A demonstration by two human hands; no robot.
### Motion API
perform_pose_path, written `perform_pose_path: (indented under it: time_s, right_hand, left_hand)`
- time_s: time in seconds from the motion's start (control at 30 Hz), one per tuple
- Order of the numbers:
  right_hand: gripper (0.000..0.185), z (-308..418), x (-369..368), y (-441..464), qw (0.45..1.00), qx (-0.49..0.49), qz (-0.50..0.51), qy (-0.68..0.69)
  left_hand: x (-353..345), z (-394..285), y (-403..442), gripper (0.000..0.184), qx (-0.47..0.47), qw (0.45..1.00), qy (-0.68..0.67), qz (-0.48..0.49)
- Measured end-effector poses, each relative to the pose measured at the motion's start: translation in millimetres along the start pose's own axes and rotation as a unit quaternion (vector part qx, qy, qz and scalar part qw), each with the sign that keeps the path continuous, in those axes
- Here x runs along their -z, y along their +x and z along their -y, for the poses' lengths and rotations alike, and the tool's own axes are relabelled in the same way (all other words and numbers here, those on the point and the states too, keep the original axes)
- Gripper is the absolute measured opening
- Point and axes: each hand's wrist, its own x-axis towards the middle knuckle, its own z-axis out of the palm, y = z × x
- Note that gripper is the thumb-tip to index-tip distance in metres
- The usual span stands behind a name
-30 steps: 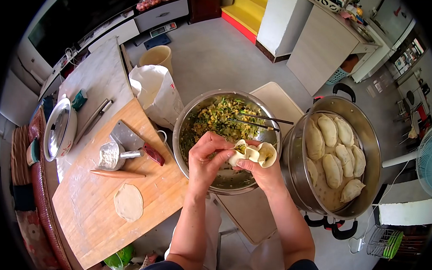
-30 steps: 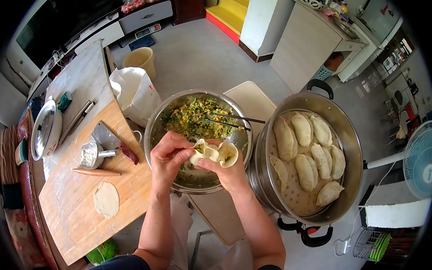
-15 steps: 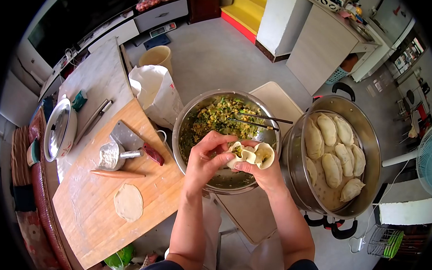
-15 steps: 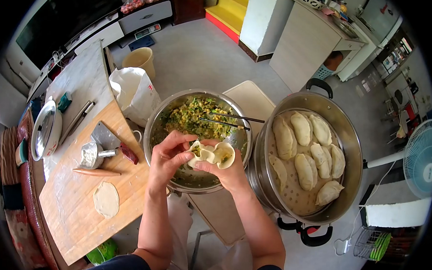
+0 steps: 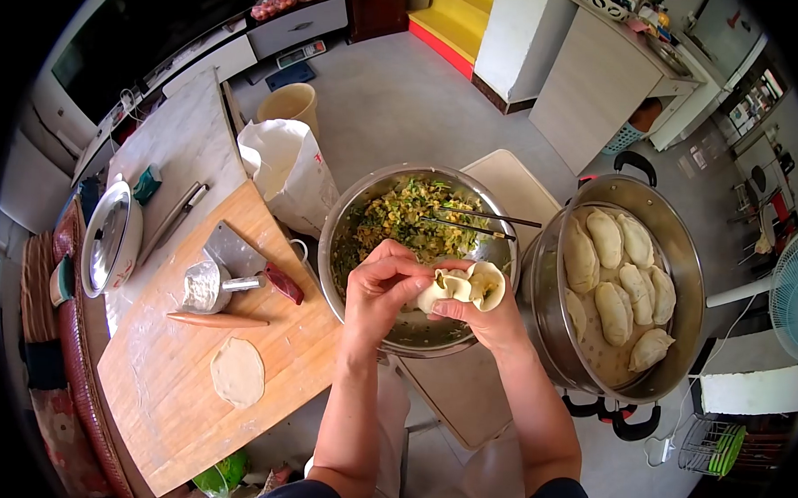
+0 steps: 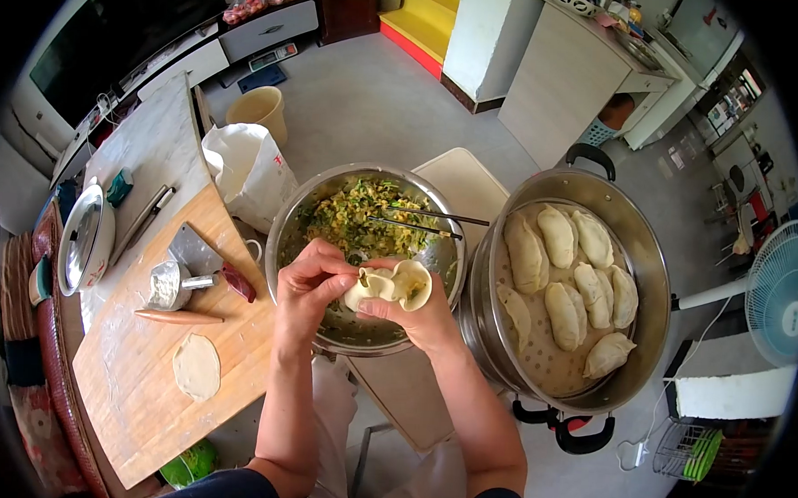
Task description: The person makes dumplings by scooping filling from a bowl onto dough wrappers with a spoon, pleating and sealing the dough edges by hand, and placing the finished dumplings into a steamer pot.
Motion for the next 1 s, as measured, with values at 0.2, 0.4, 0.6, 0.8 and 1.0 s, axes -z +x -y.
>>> perform_pose_path:
  time_s: [0.2, 0.4, 0.6, 0.8, 1.0]
  right_hand:
    - [0.054, 2.1, -2.6, -0.3, 1.000, 0.013, -0.012, 0.018]
    - [0.057, 3.9, -3.9, -0.9, 0.999, 0.034, -0.022, -0.011]
    - [0.055, 3.6, -6.1, -0.6, 0.999, 0.037, -0.037, -0.015]
    - [0.051, 2.2, -5.0, 0.5, 0.998, 0.048, -0.033, -0.036]
    - [0.049, 4.7, -6.4, 0.6, 0.997, 0.048, -0.026, -0.046]
  left_hand:
    - [-7.4, -0.1, 0.2, 0.022, -0.019, 0.999, 0.034, -0.021]
    - [-10.5, -1.4, -0.6, 0.032, -0.067, 0.989, 0.127, -0.016]
    - [-18.5, -0.2, -2.1, 0.026, -0.057, 0.991, 0.100, -0.062]
    - [-20.1, 5.4, -2.9, 0.019, -0.058, 0.992, 0.082, -0.081]
    - [-18.3, 0.6, -2.4, 0.023, -0.075, 0.986, 0.130, -0.072]
